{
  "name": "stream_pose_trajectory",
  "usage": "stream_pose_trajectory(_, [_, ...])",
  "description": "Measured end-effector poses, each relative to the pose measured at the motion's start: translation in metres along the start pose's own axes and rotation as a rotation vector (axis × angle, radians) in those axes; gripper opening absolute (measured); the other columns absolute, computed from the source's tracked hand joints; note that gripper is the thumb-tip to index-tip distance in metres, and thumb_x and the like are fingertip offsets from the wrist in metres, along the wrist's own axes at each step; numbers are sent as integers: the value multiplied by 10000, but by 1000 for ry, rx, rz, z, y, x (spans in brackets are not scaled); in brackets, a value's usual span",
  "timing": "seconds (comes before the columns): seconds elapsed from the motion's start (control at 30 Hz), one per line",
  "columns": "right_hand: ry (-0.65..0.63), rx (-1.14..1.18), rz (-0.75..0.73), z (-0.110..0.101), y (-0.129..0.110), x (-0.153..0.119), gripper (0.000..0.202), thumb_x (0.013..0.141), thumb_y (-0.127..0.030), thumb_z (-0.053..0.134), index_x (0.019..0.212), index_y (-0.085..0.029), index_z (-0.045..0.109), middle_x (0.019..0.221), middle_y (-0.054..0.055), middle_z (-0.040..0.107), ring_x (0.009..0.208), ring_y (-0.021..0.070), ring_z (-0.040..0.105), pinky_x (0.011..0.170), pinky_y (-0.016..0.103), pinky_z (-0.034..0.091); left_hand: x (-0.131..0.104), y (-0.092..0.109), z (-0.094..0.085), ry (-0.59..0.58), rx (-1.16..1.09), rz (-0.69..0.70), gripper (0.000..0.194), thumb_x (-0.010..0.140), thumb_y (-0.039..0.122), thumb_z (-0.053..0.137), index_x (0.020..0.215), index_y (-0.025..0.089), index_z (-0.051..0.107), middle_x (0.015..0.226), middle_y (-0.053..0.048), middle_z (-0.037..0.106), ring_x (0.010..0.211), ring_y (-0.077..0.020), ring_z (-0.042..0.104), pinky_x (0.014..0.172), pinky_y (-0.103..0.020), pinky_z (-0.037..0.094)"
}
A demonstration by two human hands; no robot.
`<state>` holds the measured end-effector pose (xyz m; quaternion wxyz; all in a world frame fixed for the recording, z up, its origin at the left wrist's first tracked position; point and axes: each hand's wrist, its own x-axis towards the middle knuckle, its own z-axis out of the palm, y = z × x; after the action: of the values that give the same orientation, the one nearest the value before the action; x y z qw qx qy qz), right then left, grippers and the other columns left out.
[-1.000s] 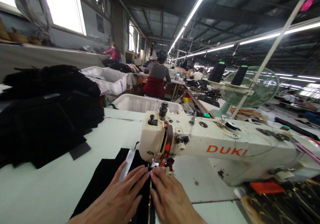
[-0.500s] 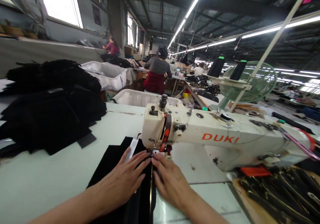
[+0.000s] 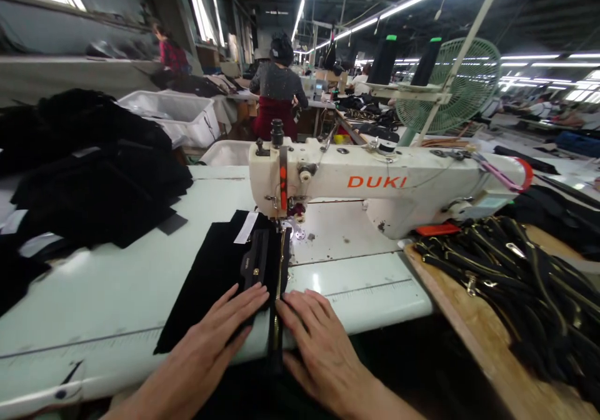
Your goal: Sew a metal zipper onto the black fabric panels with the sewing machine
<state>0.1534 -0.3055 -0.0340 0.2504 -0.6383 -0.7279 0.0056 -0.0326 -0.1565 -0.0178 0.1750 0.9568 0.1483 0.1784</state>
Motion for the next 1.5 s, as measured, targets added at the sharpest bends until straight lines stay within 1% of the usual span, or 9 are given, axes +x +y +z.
stream_pose_trajectory(0.2, [281,301,150,3,4,30,220,983,-275,537,1078,-186,715,986,104,692,910,235,652,814,377,560,37,6,-57,2,-334,-387,526,983,630,411,1204,254,706,1140,-15,728,1133,-303,650,1054,-422,472])
stream_pose_trajectory(0.37, [439,455,427,-50,53,42,509,1048,-467,376,978,-116,737,735,86,713,676,193,701,629,265,561,47,19,-72,53,-323,-495,640,931,726,371,796,213,730,777,-26,715,773,-290,684,694,-350,607])
stream_pose_trajectory(0.5, [413,461,413,-63,49,42,461,1009,-499,479,920,-134,748,714,66,707,683,194,703,620,254,551,42,20,-63,56,-357,-432,562,970,655,388,1083,235,744,1018,-19,746,934,-290,694,883,-395,581])
stream_pose_trajectory(0.7, [285,-33,-46,-12,0,20,286,1034,-209,425,1064,-177,708,803,61,663,725,188,625,650,285,517,15,8,-29,24,-278,-259,461,1047,482,353,1403,279,563,1418,0,565,1317,-257,525,1118,-468,369])
stream_pose_trajectory(0.87, [423,404,360,-52,36,30,333,1009,-431,526,894,-167,693,781,38,690,724,164,670,644,232,521,2,2,-18,11,-135,-240,430,1079,436,311,1489,369,422,1489,45,485,1351,-234,480,1089,-468,379])
stream_pose_trajectory(0.97, [394,396,288,-72,43,40,314,1013,-410,525,900,-175,700,823,39,692,795,168,674,706,242,523,4,2,-17,60,-52,-129,421,1083,388,327,1498,375,399,1481,45,496,1310,-211,524,1046,-393,433])
stream_pose_trajectory(1.1, [236,-61,-183,-37,14,33,364,1043,-181,380,818,-173,666,764,44,621,705,186,562,612,304,445,5,3,-7,148,121,113,500,1047,217,375,1535,314,326,1484,24,497,1307,-160,524,1051,-278,423])
stream_pose_trajectory(1.27, [341,-138,-77,10,-14,9,360,1016,-67,316,911,-123,656,716,42,573,658,181,502,579,322,388,-2,7,16,111,381,282,723,878,-10,343,1573,149,222,1515,-55,457,1403,-182,404,1143,-353,350])
stream_pose_trajectory(1.5, [404,-113,-80,10,-16,3,348,1049,-101,309,1018,-73,655,759,57,622,702,177,522,607,325,402,0,10,23,129,467,354,730,887,-80,272,1579,122,158,1462,-78,520,1410,-186,398,1159,-382,367])
